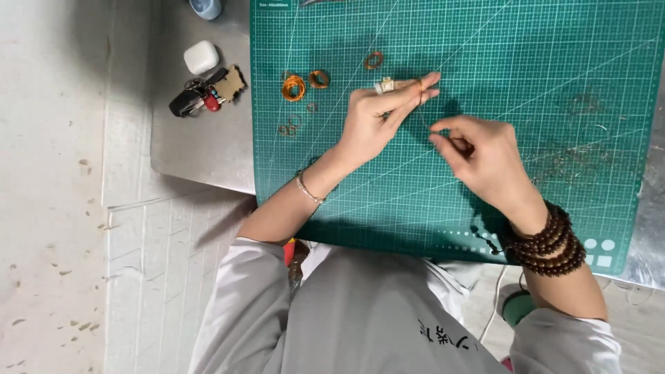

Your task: Assembling small decorative components like beads and metal pieces onto a wire.

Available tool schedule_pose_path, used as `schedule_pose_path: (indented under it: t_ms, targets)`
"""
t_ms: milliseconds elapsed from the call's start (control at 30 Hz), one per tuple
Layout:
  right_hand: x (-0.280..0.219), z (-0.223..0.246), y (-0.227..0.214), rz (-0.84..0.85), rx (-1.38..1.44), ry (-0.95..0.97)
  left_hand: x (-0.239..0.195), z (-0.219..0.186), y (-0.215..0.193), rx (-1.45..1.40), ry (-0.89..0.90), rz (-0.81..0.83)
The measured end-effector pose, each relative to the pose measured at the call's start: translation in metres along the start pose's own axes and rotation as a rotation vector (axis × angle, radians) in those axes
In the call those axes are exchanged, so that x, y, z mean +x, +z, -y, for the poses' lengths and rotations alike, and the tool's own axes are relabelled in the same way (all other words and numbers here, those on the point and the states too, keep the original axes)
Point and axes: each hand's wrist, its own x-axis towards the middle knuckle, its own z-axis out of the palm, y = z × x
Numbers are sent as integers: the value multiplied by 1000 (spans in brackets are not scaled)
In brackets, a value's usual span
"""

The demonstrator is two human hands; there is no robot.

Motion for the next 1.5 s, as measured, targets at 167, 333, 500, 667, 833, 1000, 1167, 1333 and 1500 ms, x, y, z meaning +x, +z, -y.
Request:
schedule_pose_path:
  t_ms: [167,333,500,667,833,1000,1167,1333,1500]
  targets:
    - [0,8,-1,99,-195,51,-12,21,-7,67,91,175]
    - [-1,12,-9,172,-112,50,-11,26,-10,273,65,271]
    - [2,17,-19,115,-109,-74,1,-11,-3,214,93,464]
    - [6,9,-19,-54,27,-152,-9,4,4,65,14,395]
    - [5,-4,-19,-147,9,-180,-4,-8,1,-156,-144,438]
    - [8,-3,-16,-187,-30,-218,-4,-9,1,-273,-236,428]
    - [7,-1,-18,-221,-74,-221,-2,-3,-2,-275,-262,399]
    - [2,5,-18,-178,21,-179,0,1,-4,-171,-252,343]
    - [2,14,-14,-12,94,-171,1,10,-11,-126,-258,240]
